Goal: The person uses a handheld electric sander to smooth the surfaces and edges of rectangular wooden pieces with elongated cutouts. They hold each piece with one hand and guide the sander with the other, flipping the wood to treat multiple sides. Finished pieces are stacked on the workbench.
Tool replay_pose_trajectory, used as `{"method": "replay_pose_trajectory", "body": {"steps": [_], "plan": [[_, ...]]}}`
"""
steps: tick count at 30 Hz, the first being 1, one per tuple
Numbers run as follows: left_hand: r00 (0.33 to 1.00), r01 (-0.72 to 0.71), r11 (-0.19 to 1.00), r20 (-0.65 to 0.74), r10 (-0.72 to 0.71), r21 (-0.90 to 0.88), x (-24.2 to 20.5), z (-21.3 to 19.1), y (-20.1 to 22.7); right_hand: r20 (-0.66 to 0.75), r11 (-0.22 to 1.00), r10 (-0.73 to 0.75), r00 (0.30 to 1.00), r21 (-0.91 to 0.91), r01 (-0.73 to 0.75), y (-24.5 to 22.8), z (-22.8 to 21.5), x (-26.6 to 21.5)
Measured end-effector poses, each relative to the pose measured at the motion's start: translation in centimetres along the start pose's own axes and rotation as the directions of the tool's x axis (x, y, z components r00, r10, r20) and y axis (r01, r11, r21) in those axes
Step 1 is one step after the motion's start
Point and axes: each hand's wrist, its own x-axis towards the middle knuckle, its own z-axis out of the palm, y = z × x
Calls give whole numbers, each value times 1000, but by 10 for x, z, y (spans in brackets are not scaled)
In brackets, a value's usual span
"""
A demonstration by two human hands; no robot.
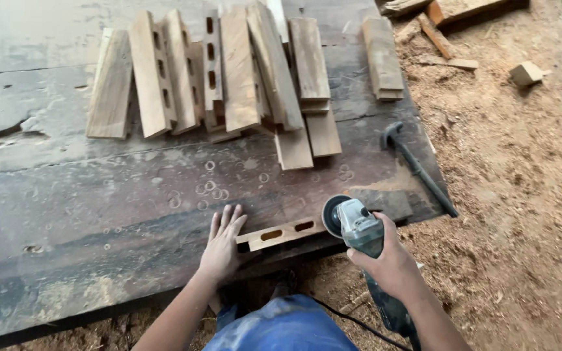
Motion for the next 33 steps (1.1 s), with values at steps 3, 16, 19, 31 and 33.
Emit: {"method": "replay_pose_trajectory", "body": {"steps": [3,16,19,31,33], "plan": [[997,-46,999,-56,46,0,-1,7,-6,10,999,-42,999,-26,42,-13,15,0],[970,-123,988,-198,140,94,-9,31,-24,228,963,-144,963,-192,189,-100,67,-31],[959,-146,980,-225,174,134,-6,33,-25,243,944,-232,942,-177,278,-115,73,-33],[976,-108,989,-177,126,104,-7,26,-22,231,953,-138,963,-234,192,-84,58,-24],[976,-114,992,-182,123,60,-6,25,-21,185,968,-116,976,-199,153,-73,50,-20]]}}
